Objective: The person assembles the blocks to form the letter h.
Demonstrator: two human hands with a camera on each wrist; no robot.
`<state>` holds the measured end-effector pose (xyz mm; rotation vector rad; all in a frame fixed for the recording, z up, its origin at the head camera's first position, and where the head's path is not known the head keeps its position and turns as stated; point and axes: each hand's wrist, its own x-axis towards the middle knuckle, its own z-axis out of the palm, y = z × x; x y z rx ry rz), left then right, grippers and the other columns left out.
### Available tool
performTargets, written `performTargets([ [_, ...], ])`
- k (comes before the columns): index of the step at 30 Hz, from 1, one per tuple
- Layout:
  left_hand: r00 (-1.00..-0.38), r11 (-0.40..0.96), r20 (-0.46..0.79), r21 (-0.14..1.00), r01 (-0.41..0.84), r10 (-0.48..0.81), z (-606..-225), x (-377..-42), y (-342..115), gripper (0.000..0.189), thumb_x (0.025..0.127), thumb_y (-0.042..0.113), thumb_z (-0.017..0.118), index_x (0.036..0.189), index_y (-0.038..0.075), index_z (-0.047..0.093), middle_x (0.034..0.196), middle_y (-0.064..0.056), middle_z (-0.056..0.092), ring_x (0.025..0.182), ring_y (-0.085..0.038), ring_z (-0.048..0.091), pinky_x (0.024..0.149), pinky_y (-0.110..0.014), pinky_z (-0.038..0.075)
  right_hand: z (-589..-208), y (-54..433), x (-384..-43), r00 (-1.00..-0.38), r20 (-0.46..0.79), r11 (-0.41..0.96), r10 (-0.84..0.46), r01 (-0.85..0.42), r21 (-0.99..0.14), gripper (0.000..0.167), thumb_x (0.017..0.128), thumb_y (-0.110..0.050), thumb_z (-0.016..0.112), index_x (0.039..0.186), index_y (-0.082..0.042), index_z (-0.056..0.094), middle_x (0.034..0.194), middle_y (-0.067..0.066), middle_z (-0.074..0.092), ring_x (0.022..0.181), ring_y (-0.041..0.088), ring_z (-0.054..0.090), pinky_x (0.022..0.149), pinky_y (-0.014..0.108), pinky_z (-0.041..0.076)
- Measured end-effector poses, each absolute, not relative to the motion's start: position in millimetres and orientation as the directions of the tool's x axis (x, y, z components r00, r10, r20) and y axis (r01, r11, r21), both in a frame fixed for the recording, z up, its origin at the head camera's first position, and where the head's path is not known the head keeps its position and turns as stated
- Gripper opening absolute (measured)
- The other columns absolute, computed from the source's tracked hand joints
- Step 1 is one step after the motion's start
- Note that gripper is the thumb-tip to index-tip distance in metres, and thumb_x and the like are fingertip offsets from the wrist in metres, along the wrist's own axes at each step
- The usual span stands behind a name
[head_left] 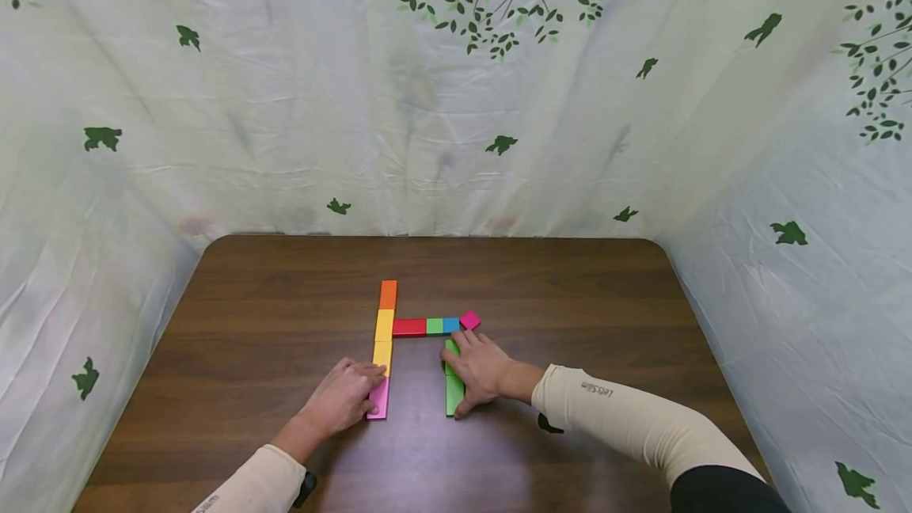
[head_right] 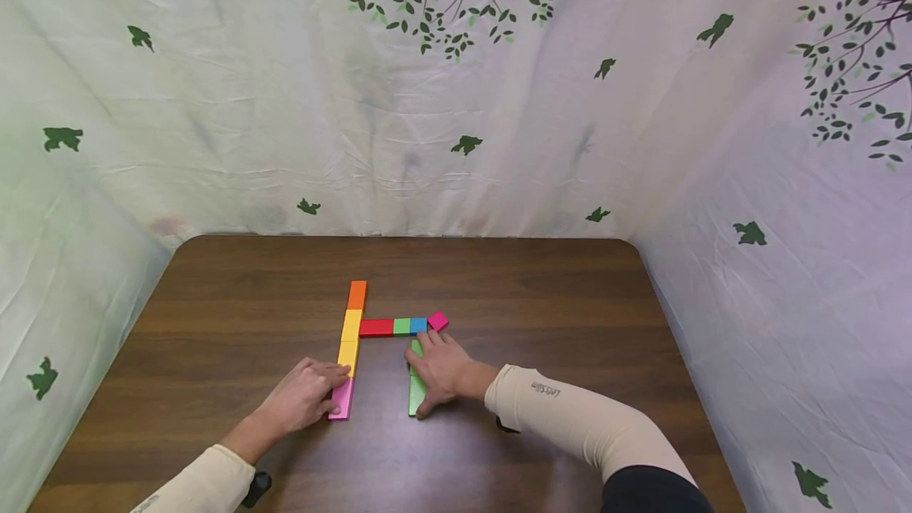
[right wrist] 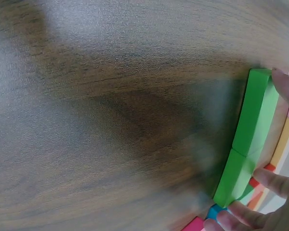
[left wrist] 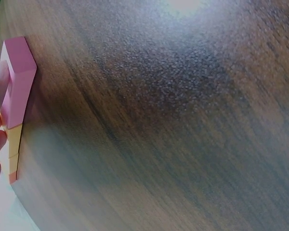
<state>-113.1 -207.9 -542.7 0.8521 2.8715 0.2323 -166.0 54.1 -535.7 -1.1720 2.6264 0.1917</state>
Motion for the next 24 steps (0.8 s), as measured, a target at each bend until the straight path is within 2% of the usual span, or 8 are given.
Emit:
performTargets([
  [24, -0.824, 0.821, -0.08, 0.175, 0.543, 0.561, -544.5, -113.7, -208.8, 0.043, 0.076, 0.025, 0.082, 0.112, 0.004, 0.072, 0.118, -0.01, 0.068, 0.111, -0.026, 0.063, 0.09, -0.042, 0.044, -536.5, 64.3, -167.7, -0.656, -0.32, 0.688, -0.684, -0.726, 0.019, 0.088, 0.063, -0.077, 0.068, 0.128, -0.022, 0.048, 0.132, 0.01, 0.041, 0.121, 0.024, 0.042, 0.102, 0.04, 0.039],
])
